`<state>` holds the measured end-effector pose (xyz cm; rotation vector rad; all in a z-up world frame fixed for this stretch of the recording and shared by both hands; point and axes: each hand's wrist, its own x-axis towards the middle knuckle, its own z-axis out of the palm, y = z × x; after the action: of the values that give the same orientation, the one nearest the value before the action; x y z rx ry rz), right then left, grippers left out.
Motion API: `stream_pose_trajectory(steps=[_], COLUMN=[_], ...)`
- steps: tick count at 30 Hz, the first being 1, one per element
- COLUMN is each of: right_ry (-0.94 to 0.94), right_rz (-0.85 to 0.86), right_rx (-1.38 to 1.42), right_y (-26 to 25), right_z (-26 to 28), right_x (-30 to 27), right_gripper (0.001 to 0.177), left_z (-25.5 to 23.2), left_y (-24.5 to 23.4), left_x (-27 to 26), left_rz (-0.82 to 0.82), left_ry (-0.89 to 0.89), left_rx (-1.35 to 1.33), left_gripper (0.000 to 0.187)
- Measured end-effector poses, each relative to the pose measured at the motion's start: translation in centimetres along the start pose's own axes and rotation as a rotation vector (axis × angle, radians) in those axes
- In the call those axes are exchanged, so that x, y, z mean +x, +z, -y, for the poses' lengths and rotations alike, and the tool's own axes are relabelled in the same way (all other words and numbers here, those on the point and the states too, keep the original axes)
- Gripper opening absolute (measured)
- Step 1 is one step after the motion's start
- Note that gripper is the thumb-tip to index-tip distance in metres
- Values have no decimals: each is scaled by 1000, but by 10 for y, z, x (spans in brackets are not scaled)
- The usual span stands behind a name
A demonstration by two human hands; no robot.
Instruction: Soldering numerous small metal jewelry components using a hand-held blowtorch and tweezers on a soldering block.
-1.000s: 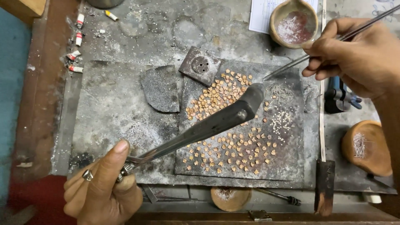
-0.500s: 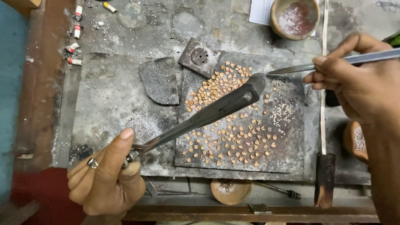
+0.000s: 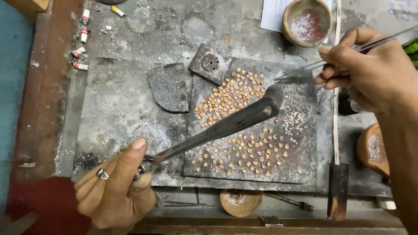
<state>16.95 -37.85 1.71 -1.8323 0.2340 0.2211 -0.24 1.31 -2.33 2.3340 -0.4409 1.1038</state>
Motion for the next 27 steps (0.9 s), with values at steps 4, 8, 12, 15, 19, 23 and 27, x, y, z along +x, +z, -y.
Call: stream_pose_trajectory(steps=[4,8,12,15,19,23,27], right_ry=[64,58,-65,-247,-449,-345,-291], right_rz=[47,31,-10,-47,-284,-507,-494], right_rx=[-113,-147,-11,59,185,488,542], right_y=[3,6,5,-9,-7,29,30], right_z=[17,18,-2,-33,-87,-127,-129], right_x=[17,11,-21,-70,-165,-200,-197], right_gripper=[32,31,26,19,14,19,15], left_z=[0,0,-1,-7,-16,-23,-27], left_y=[0,1,4,4,0,-3,-1], left_x=[-1,1,7,7,13,23,22], left_rz=[11,26,19,47,230,361,423], left_ry=[-8,-13,60,74,129,172,176], left_rx=[8,11,-7,-34,-119,-157,-191], left_gripper=[38,38,39,39,36,31,27])
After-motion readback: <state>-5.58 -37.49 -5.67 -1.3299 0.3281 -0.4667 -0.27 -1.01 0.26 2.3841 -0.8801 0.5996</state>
